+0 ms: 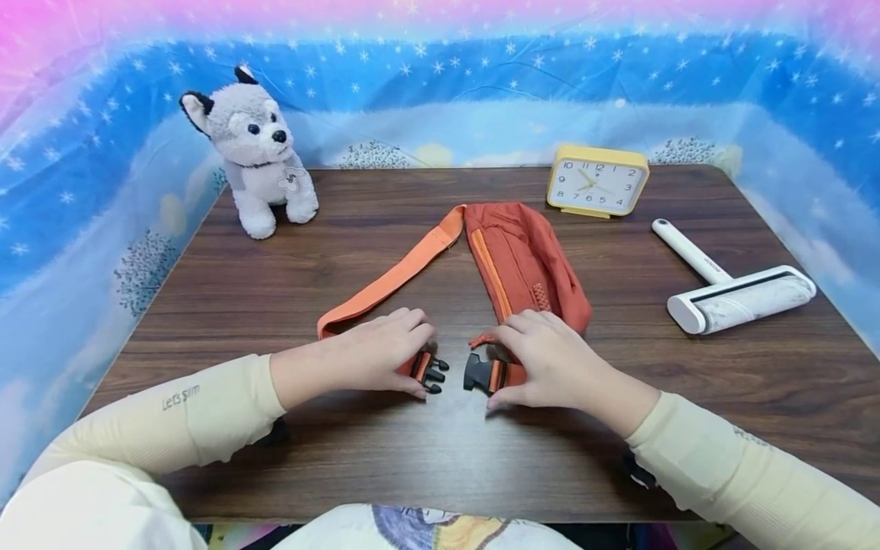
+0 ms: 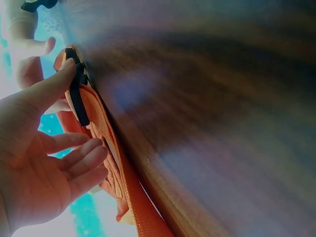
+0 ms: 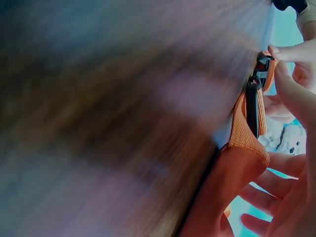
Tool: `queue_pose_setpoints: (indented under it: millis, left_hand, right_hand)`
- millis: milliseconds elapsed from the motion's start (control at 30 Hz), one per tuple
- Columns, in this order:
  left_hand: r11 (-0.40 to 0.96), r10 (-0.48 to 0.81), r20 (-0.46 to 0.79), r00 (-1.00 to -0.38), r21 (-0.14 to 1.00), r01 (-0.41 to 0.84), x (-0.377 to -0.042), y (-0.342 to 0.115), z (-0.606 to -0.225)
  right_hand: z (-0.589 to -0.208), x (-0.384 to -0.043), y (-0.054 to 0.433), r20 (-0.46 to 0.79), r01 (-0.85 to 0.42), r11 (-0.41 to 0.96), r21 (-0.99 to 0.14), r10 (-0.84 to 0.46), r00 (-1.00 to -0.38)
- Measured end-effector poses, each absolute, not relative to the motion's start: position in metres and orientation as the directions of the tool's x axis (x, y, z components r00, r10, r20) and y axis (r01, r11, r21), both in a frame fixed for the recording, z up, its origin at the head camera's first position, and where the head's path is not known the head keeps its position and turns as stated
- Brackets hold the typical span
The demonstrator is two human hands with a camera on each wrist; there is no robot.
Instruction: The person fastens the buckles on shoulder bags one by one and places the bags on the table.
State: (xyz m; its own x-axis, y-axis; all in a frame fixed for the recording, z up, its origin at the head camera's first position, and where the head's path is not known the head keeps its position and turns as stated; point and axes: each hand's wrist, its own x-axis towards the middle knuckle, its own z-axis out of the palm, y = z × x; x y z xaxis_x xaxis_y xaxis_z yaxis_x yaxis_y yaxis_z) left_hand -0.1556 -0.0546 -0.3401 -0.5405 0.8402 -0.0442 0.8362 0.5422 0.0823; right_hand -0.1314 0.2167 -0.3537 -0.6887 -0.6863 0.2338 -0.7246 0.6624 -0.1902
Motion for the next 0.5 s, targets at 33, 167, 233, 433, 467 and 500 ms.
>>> queue_pose_setpoints:
  millis: [33,167,233,433,467,500]
  left_hand:
    - [0.543,0.839,-0.054,-0.541,0.087,0.835,-0.1559,-0.0544,-0.3401]
    - [0.551,0.834,-0.086,-0.545,0.107,0.827,-0.1564,-0.0536,-0.3409]
    - [0.553,0.833,-0.094,-0.545,0.115,0.825,-0.1562,-0.0534,-0.3414]
    - [0.563,0.826,-0.109,-0.553,0.114,0.818,-0.1556,-0.0532,-0.3424]
    - [0.566,0.824,-0.115,-0.555,0.112,0.817,-0.1556,-0.0531,-0.3422]
    - [0.568,0.822,-0.121,-0.556,0.110,0.816,-0.1555,-0.0531,-0.3419]
  right_hand:
    - [-0.3538,-0.1311,0.2161,0.229,-0.727,0.658,-0.198,-0.690,-0.687]
    - [-0.3548,-0.1302,0.2142,0.208,-0.737,0.637,-0.225,-0.708,-0.675]
    - [-0.3554,-0.1296,0.2136,0.197,-0.742,0.628,-0.234,-0.716,-0.669]
    - [-0.3558,-0.1286,0.2119,0.185,-0.755,0.620,-0.212,-0.733,-0.654]
    - [-0.3561,-0.1286,0.2116,0.187,-0.759,0.619,-0.203,-0.736,-0.650]
    - [-0.3563,-0.1285,0.2114,0.190,-0.763,0.617,-0.194,-0.739,-0.646]
